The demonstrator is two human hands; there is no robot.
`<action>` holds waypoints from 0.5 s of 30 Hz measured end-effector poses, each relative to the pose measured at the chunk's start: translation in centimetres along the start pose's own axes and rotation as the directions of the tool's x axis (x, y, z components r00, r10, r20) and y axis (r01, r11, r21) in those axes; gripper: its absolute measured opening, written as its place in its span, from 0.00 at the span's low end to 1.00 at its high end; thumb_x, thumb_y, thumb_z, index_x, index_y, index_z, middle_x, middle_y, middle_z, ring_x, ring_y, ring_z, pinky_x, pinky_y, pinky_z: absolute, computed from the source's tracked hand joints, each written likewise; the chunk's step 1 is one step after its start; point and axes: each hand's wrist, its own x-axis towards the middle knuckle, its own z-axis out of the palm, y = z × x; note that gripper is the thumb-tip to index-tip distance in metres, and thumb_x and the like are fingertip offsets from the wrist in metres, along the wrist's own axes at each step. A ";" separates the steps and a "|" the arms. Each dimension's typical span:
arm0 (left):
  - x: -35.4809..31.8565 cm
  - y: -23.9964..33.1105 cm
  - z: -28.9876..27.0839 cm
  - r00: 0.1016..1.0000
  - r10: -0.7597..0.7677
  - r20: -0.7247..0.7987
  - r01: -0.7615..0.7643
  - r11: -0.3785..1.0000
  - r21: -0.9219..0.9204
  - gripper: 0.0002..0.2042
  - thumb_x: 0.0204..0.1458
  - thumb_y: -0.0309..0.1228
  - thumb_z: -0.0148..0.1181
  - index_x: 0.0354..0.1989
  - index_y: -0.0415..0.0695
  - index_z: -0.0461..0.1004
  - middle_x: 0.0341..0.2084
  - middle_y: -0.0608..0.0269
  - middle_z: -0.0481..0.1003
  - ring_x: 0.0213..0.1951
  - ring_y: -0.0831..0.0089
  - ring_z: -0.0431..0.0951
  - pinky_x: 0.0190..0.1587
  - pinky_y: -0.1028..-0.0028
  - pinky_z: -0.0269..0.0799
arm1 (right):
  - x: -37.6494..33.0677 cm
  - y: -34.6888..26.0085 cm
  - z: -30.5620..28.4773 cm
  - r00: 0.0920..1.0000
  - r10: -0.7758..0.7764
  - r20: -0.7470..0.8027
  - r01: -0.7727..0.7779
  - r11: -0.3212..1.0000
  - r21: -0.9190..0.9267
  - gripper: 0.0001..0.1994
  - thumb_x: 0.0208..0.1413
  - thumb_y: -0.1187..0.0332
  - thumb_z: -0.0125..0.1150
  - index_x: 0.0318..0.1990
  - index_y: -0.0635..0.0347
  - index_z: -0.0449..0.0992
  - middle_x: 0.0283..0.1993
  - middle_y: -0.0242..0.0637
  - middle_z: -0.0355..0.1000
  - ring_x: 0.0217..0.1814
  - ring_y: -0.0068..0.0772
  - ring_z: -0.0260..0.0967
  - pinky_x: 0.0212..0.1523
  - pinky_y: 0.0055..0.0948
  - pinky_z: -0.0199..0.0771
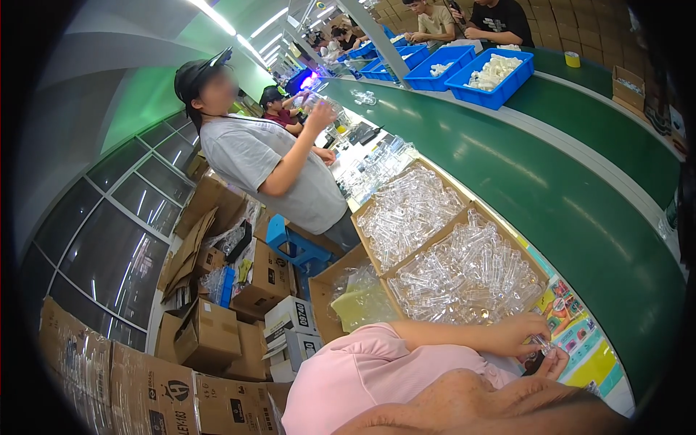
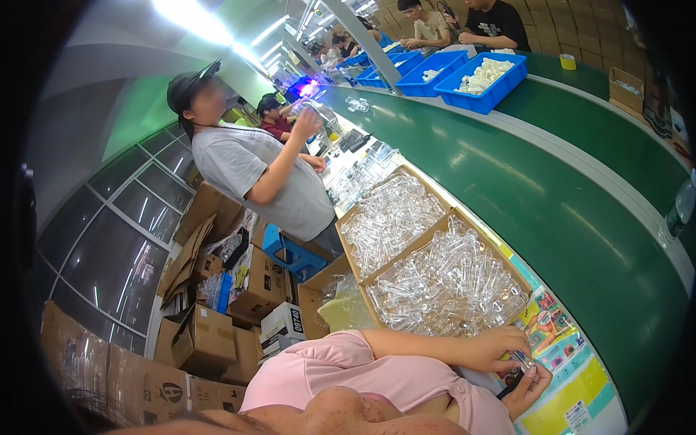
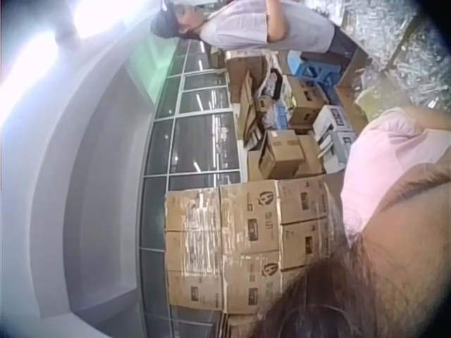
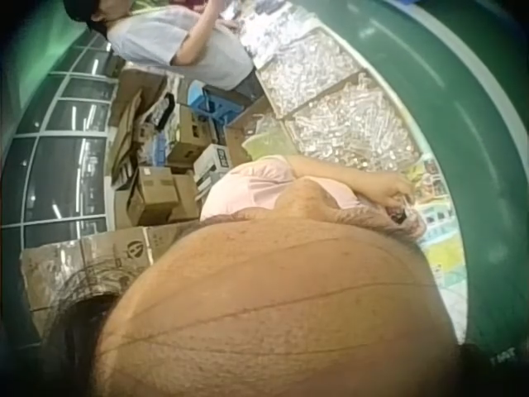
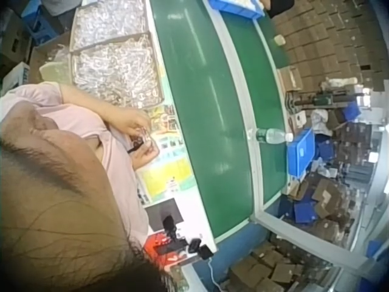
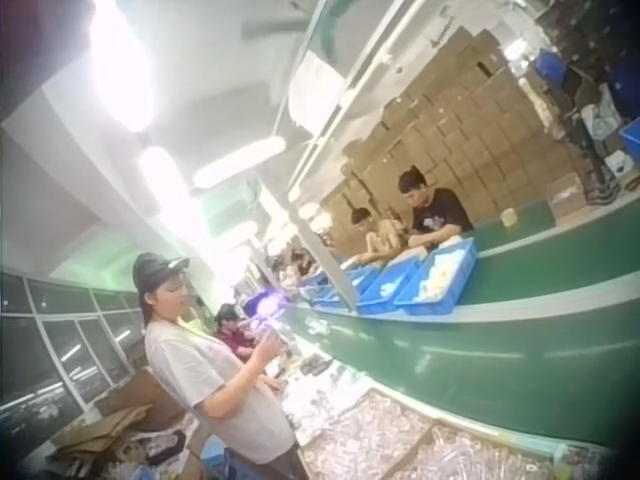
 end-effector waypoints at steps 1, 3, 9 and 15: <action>0.0 0.0 0.0 1.000 0.001 -0.001 -0.001 1.000 -0.007 0.12 0.42 0.25 0.62 0.37 0.43 0.71 0.36 0.57 0.72 0.42 0.57 0.71 0.46 0.63 0.65 | 0.0 -0.2 0.3 0.993 -0.120 0.002 0.120 0.992 -0.036 0.14 0.63 0.60 0.45 0.45 0.64 0.64 0.40 0.39 0.65 0.40 0.26 0.62 0.41 0.24 0.65; 0.0 -0.2 0.1 1.000 -0.005 0.002 0.005 1.000 -0.016 0.12 0.42 0.25 0.62 0.37 0.43 0.71 0.36 0.57 0.72 0.42 0.57 0.70 0.46 0.63 0.65 | 0.0 -0.2 0.4 0.973 -0.232 0.005 0.232 0.970 -0.070 0.14 0.63 0.60 0.45 0.45 0.63 0.64 0.39 0.38 0.65 0.39 0.25 0.62 0.39 0.22 0.65; 0.0 -0.2 0.1 1.000 -0.002 0.007 0.002 1.000 -0.022 0.12 0.42 0.25 0.62 0.37 0.43 0.71 0.36 0.57 0.72 0.42 0.56 0.70 0.46 0.63 0.65 | 0.2 -0.2 0.6 0.947 -0.321 -0.018 0.313 0.932 -0.184 0.14 0.63 0.60 0.46 0.45 0.63 0.64 0.37 0.35 0.64 0.33 0.20 0.61 0.33 0.18 0.65; 0.2 -0.1 0.3 0.997 0.057 -0.052 -0.057 0.998 -0.012 0.12 0.39 0.25 0.63 0.35 0.43 0.71 0.32 0.57 0.71 0.39 0.57 0.71 0.42 0.63 0.66 | 0.3 0.8 -0.2 0.993 -0.118 0.026 0.118 0.993 0.001 0.13 0.63 0.61 0.46 0.43 0.63 0.65 0.35 0.33 0.64 0.33 0.20 0.62 0.34 0.19 0.65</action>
